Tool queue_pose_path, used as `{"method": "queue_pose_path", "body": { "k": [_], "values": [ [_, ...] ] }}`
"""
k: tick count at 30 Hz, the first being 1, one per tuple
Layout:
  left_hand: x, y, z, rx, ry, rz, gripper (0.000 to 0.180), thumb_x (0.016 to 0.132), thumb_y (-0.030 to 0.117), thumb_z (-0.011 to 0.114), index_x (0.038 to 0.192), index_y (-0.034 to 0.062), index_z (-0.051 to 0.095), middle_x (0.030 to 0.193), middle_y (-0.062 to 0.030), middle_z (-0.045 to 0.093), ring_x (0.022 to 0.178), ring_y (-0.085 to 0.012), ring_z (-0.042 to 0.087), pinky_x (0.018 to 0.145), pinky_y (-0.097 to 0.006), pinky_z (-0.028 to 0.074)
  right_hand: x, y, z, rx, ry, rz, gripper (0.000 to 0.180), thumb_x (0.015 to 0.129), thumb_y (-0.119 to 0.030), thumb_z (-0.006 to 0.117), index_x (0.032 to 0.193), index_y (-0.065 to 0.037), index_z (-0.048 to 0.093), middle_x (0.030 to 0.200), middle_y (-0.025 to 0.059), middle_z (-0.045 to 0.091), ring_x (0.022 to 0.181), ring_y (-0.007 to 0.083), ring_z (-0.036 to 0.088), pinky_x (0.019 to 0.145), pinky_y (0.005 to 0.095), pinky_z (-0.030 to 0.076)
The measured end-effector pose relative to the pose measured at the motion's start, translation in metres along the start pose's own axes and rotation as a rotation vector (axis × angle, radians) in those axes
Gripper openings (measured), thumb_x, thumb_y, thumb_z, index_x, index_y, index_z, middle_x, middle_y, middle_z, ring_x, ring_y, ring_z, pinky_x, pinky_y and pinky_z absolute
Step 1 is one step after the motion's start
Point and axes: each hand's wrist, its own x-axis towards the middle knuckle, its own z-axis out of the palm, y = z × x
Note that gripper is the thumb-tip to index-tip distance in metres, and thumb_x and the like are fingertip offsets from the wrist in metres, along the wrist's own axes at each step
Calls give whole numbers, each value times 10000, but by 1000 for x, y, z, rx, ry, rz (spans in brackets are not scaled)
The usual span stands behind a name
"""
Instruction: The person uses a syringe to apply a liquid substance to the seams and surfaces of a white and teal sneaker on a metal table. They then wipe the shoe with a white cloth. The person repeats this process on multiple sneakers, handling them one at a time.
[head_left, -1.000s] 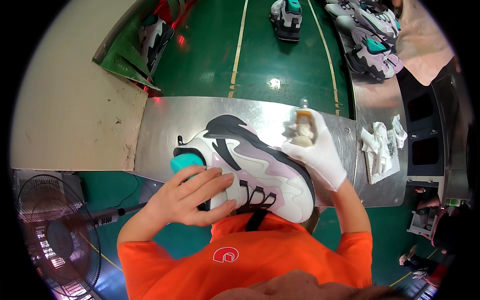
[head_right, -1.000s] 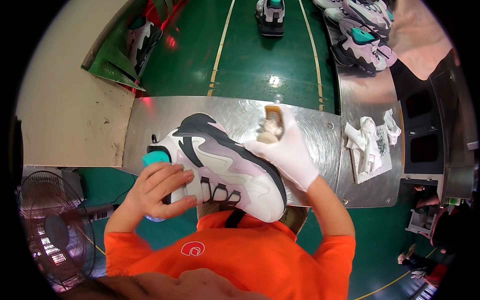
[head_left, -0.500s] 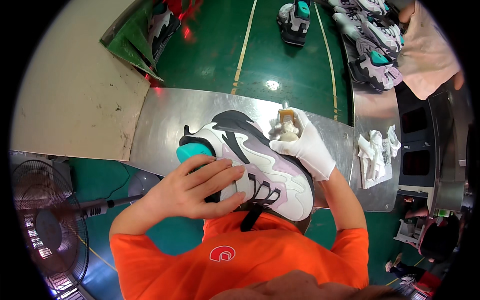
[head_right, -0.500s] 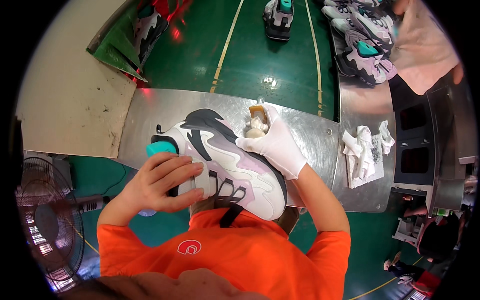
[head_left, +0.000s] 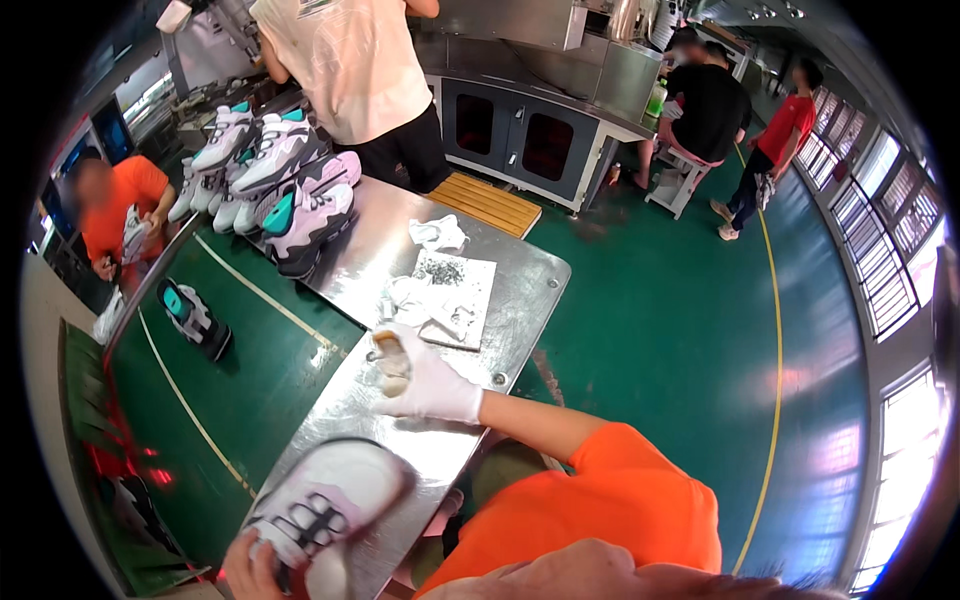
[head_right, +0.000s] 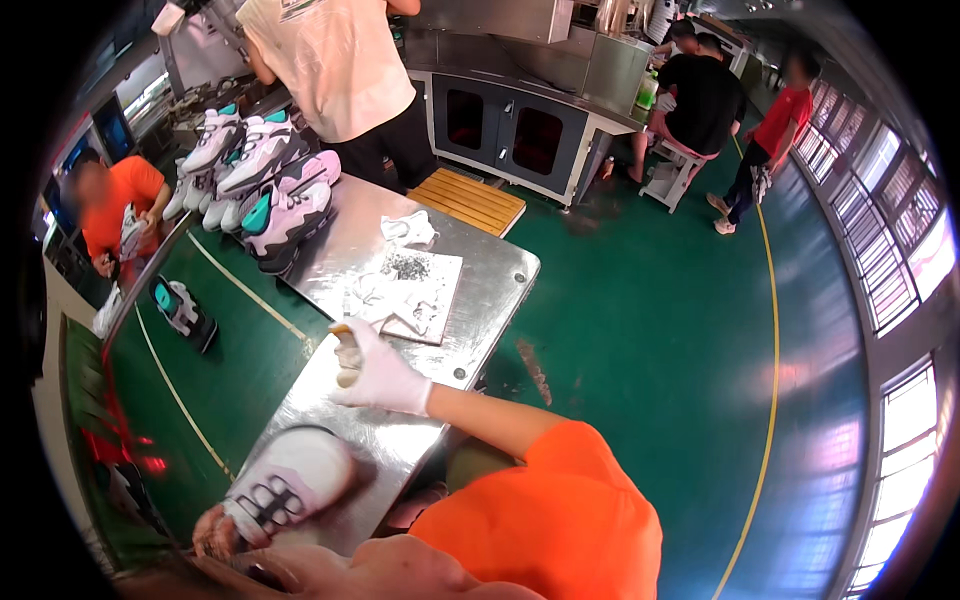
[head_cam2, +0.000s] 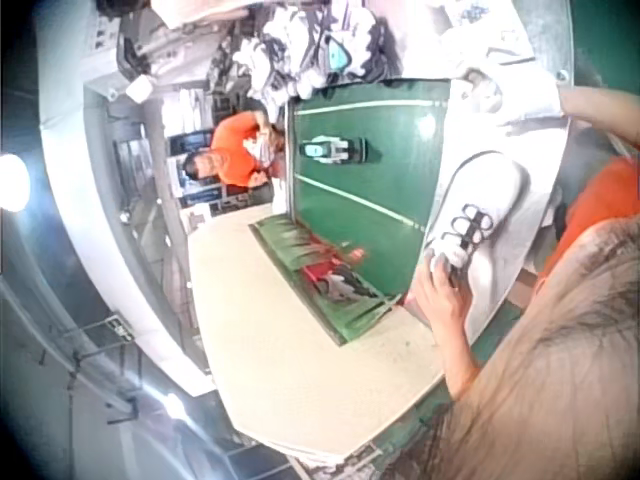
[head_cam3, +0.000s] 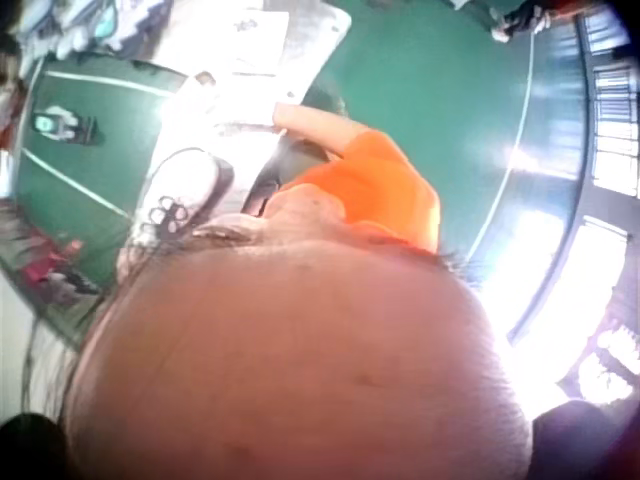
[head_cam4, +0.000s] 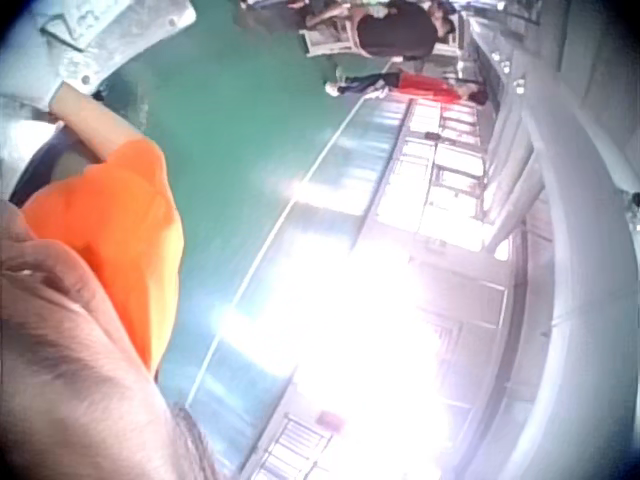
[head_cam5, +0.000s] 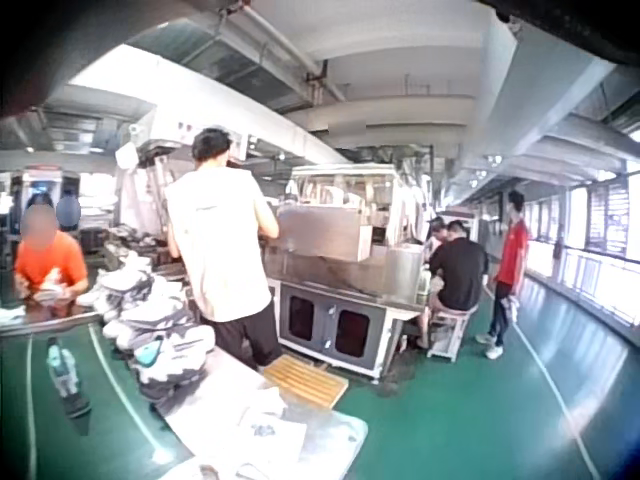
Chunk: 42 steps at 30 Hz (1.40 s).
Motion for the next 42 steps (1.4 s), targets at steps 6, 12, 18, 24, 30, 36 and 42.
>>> {"method": "queue_pose_path", "body": {
  "k": [6,12,18,24,30,36,42],
  "values": [
    [46,-105,5,167,52,-144,507,880,273,662,1251,-50,540,1184,-242,595,1117,-363,590,979,-457,460,-32,28,-41,-186,160,87,717,729,-45,778,1343,-85,410,1067,59,530,702,107,511,684,251,520],
    [-23,-255,-43,239,-242,-797,704,820,88,712,1436,-25,392,1328,-253,535,1244,-396,527,1055,-423,404,-16,3,-31,-375,213,102,713,741,-75,772,1357,-85,414,954,81,593,736,134,565,635,283,528],
    [-122,-374,-15,665,-507,-1310,824,831,348,695,1465,53,259,1177,-291,630,1061,-461,623,888,-506,511,-17,38,-37,-617,339,-13,855,634,-174,847,1355,23,430,1030,148,623,895,253,631,829,356,505],
    [79,-313,129,678,-418,-944,577,907,438,602,1364,108,476,1080,-277,651,972,-440,652,817,-568,519,-20,45,-35,-462,355,81,828,624,-113,831,1339,14,433,1065,132,607,776,184,576,750,315,501],
    [214,-321,274,-54,-406,-1518,996,729,600,756,1358,-85,400,1326,-280,567,1196,-380,601,1011,-422,488,-10,32,-32,-447,303,136,777,618,-143,844,1285,26,484,1007,129,616,807,183,599,755,306,503],
    [208,-260,259,-12,-348,-1246,689,748,269,769,1225,-14,359,1095,-316,640,1011,-454,648,863,-482,538,-1,26,-34,-547,307,39,714,629,-140,834,1245,26,514,1063,166,619,946,248,609,846,338,501],
    [151,-79,125,79,-271,-158,413,758,21,626,1162,59,552,1281,-261,545,1128,-451,557,970,-512,462,-2,30,-36,-429,318,68,699,650,-93,804,1276,7,509,1120,151,605,978,217,595,868,327,498]
  ]
}}
